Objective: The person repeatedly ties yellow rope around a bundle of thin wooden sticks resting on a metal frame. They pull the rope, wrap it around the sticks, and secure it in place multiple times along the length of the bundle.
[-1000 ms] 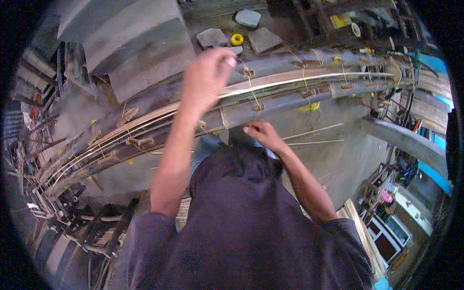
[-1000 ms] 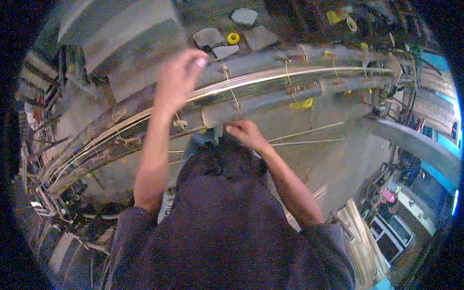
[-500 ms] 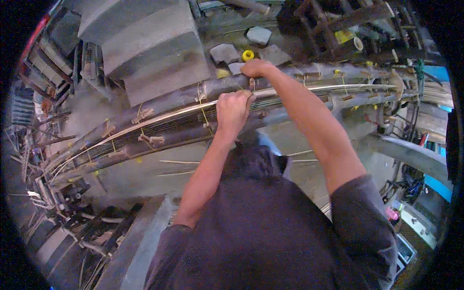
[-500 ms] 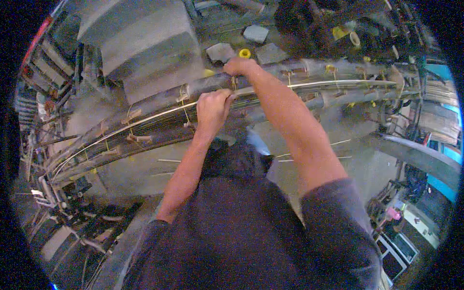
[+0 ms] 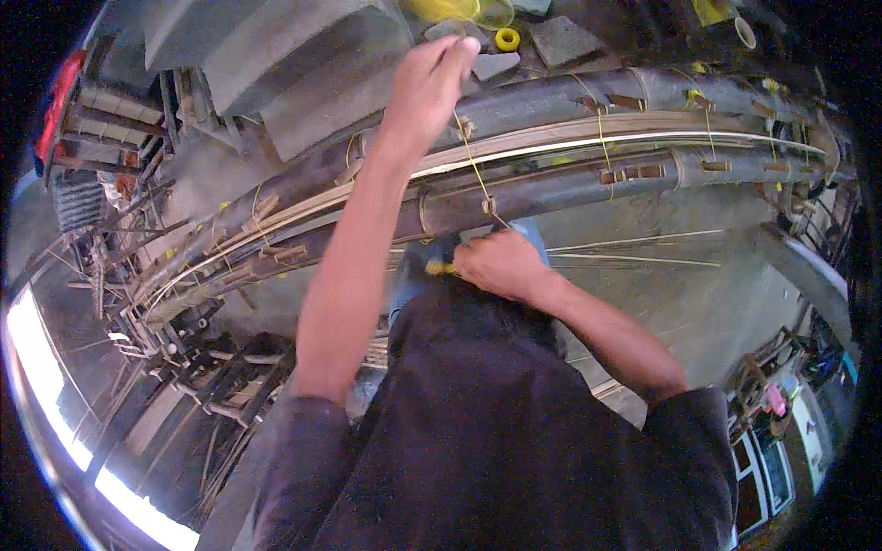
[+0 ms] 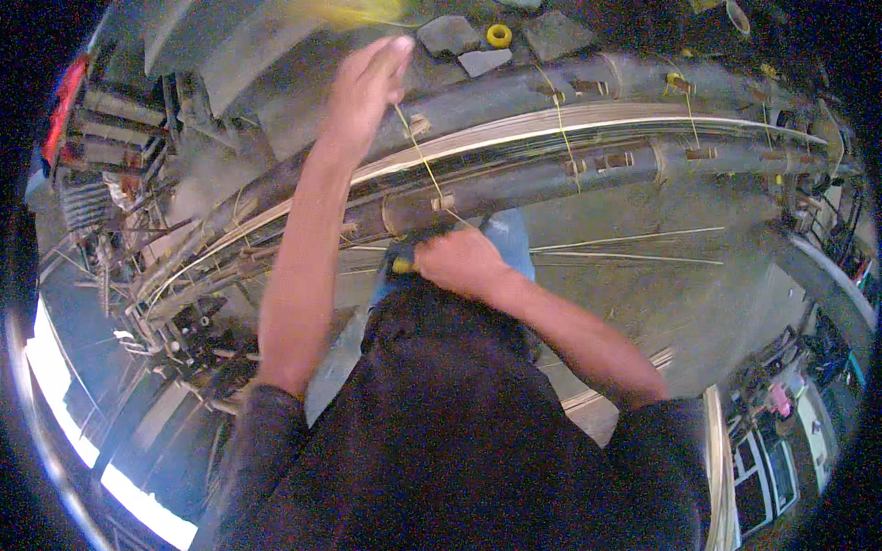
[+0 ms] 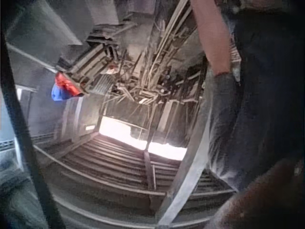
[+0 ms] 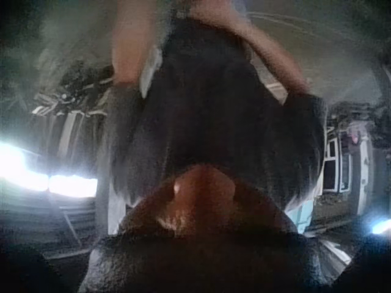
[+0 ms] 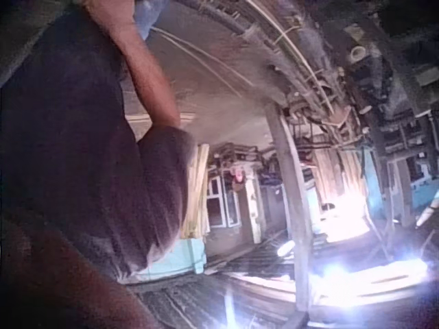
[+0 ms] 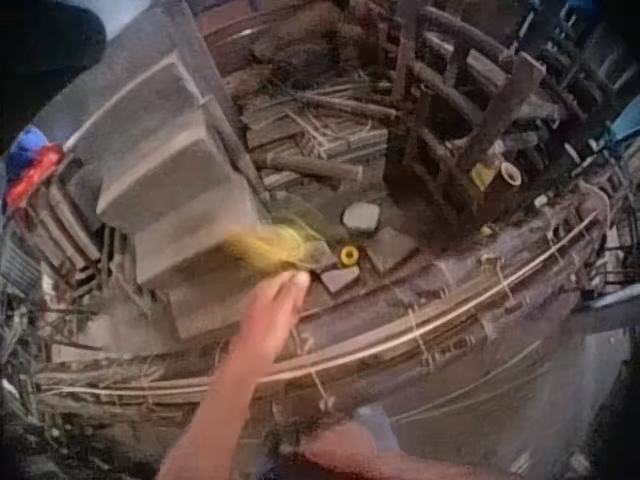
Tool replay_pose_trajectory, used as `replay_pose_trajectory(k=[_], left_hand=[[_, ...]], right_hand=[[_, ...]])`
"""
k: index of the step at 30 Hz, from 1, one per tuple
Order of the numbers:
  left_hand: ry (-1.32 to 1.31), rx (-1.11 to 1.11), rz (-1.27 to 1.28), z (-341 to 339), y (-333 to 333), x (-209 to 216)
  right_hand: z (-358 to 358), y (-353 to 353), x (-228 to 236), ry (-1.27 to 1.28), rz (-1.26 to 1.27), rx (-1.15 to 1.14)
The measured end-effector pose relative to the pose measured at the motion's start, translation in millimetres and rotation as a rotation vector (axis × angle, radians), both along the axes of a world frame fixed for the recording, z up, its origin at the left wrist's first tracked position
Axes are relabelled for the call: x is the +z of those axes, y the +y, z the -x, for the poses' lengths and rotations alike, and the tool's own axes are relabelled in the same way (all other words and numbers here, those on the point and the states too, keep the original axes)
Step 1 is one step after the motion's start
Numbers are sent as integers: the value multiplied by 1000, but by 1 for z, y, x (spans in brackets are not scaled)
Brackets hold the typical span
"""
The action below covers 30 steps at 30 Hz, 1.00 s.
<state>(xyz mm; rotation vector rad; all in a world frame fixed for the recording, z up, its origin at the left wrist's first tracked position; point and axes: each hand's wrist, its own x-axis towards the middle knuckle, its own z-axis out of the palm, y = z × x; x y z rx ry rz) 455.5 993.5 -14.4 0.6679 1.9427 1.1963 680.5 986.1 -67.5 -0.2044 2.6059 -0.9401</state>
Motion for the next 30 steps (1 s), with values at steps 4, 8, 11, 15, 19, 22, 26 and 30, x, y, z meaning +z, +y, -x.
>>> replay_pose_trajectory(k=[4, 8, 11, 15, 19, 22, 26, 30], left_hand=[[-24, -116, 192, 46, 12, -71], [611, -230, 219, 118, -61, -45], [613, -127, 71, 166, -131, -38], [548, -45, -90, 157, -182, -2], [423, 27, -65, 128, -246, 10], [503, -143, -127, 112, -254, 1], [485, -306, -86, 88, -230, 3], [463, -240, 41, 50, -216, 16]], right_hand=[[6, -4, 6, -10, 18, 32], [26, -17, 60, 310, 165, -215], [129, -34, 99, 586, -164, -237], [177, -29, 74, 563, -360, -69], [96, -35, 127, 439, -417, -561], [-14, -59, 77, 169, -320, -643], [6, -142, 27, -396, 860, -1223], [39, -136, -11, -257, 620, -1022]])
